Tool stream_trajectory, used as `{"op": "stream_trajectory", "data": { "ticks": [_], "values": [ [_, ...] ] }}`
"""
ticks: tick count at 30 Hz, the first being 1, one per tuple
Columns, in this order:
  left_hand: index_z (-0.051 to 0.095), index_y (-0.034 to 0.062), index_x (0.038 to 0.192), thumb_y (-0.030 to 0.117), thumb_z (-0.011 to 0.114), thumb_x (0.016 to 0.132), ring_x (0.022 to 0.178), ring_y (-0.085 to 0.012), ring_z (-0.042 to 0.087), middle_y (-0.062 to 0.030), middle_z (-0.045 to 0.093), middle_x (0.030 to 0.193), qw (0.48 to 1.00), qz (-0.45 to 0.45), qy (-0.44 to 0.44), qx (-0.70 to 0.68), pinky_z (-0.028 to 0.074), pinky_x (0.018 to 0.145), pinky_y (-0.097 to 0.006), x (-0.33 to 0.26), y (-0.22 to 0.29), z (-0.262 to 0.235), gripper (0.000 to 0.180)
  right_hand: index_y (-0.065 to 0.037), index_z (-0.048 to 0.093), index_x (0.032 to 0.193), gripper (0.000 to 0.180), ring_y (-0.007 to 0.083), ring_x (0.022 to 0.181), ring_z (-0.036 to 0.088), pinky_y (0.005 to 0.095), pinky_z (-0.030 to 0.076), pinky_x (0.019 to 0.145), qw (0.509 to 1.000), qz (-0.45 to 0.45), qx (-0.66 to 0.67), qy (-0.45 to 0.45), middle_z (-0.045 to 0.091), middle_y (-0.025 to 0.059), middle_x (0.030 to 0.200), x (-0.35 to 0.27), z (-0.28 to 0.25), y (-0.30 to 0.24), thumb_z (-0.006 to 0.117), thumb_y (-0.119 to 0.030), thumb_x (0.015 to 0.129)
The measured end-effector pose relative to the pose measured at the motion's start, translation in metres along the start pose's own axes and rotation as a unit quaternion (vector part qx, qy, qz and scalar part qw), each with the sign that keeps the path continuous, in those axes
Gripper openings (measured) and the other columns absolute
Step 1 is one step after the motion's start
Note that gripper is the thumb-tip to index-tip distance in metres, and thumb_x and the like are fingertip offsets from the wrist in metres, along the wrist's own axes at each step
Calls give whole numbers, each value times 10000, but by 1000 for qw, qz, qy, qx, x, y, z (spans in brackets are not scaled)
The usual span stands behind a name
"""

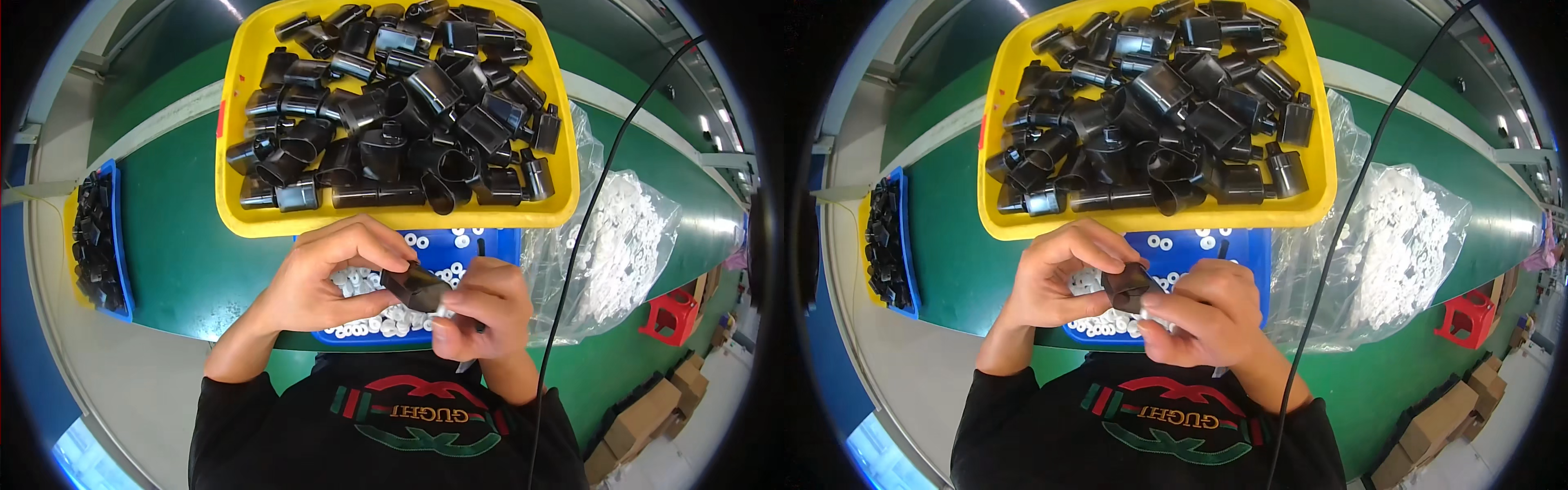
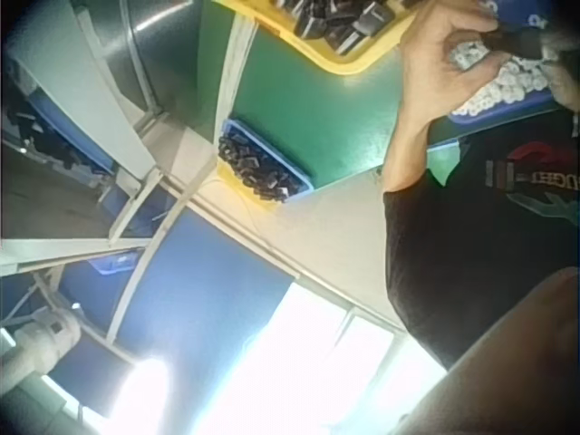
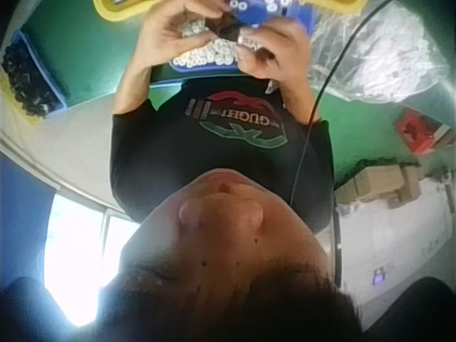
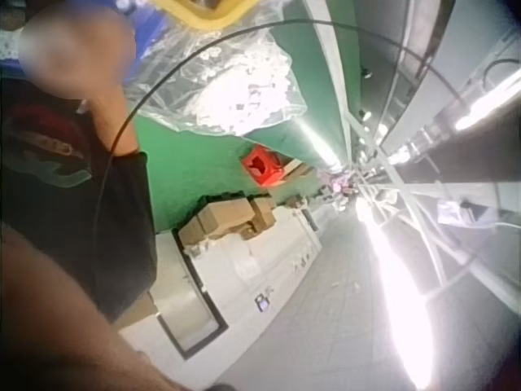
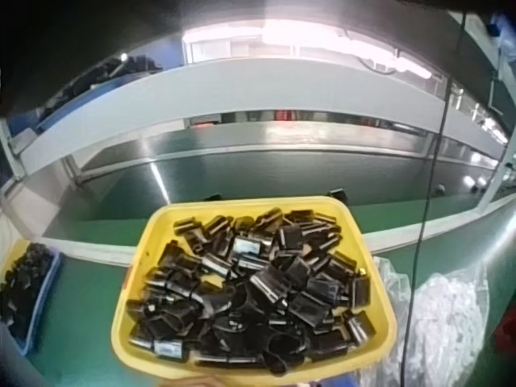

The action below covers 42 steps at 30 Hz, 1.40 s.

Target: The person repeatedly picks up black cylindrical plastic components from a yellow tray and inserts small white rings into them using a thin metal tool. The person then places the assembled parts back into the yellow tray. The process is continuous and repetitive throughout the video.

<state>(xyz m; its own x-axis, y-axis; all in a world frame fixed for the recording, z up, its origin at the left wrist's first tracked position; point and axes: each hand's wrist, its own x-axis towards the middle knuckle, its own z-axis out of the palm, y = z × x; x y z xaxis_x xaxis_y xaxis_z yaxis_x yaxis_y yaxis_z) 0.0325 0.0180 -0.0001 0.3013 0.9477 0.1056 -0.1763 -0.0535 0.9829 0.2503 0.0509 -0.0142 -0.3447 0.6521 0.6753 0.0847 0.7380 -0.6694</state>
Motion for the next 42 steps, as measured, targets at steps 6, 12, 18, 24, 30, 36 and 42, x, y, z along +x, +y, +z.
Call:
{"op": "stream_trajectory", "data": {
  "ticks": [6,12,18,24,30,36,42],
  "values": [
    [612,20,1018,-76,769,724,1050,-343,658,-214,627,1100,1000,10,-3,-15,541,878,-434,-6,-10,-1,347,-60,672,1025,432,154,571,576,262,453,486,999,-26,-21,-15,606,28,739,10,8,2,839,-254,677],
    [619,24,1018,-26,801,718,1019,-296,661,-195,651,1069,999,39,-13,23,536,879,-404,-7,-13,-6,354,-43,673,1050,475,157,568,579,266,459,493,999,-25,-6,-36,603,27,735,9,9,5,854,-253,665],
    [613,-16,1075,-113,701,735,1009,-234,651,-174,592,1183,999,6,31,-42,536,903,-357,-6,-2,1,364,-75,689,1036,467,153,539,534,271,421,482,998,-14,5,-57,558,3,735,14,-8,-16,868,-262,648],
    [665,-77,1003,188,476,975,526,-99,560,-160,662,837,993,-30,116,-14,445,490,-202,-20,17,-16,327,-46,698,991,382,150,542,559,267,447,457,993,-22,-54,-103,551,24,744,10,0,1,809,-199,659],
    [685,-88,1107,244,416,946,611,-141,573,-153,664,862,990,-12,138,27,455,541,-253,-15,14,-7,455,-41,702,992,372,150,542,562,260,445,452,994,-38,-48,-91,573,31,744,8,5,2,793,-228,683],
    [608,-50,1257,66,587,693,908,-274,642,-194,618,1111,977,25,21,212,525,756,-332,-3,16,2,577,-33,704,1001,390,153,536,559,265,435,448,997,-37,-21,-63,584,30,724,10,10,4,804,-250,692],
    [619,-48,1190,78,780,687,938,-325,655,-177,659,1062,973,44,-48,222,525,803,-388,-3,4,9,543,-49,706,1010,394,155,536,561,271,431,451,995,-30,4,-90,587,28,717,12,12,1,807,-234,678]
  ]
}}
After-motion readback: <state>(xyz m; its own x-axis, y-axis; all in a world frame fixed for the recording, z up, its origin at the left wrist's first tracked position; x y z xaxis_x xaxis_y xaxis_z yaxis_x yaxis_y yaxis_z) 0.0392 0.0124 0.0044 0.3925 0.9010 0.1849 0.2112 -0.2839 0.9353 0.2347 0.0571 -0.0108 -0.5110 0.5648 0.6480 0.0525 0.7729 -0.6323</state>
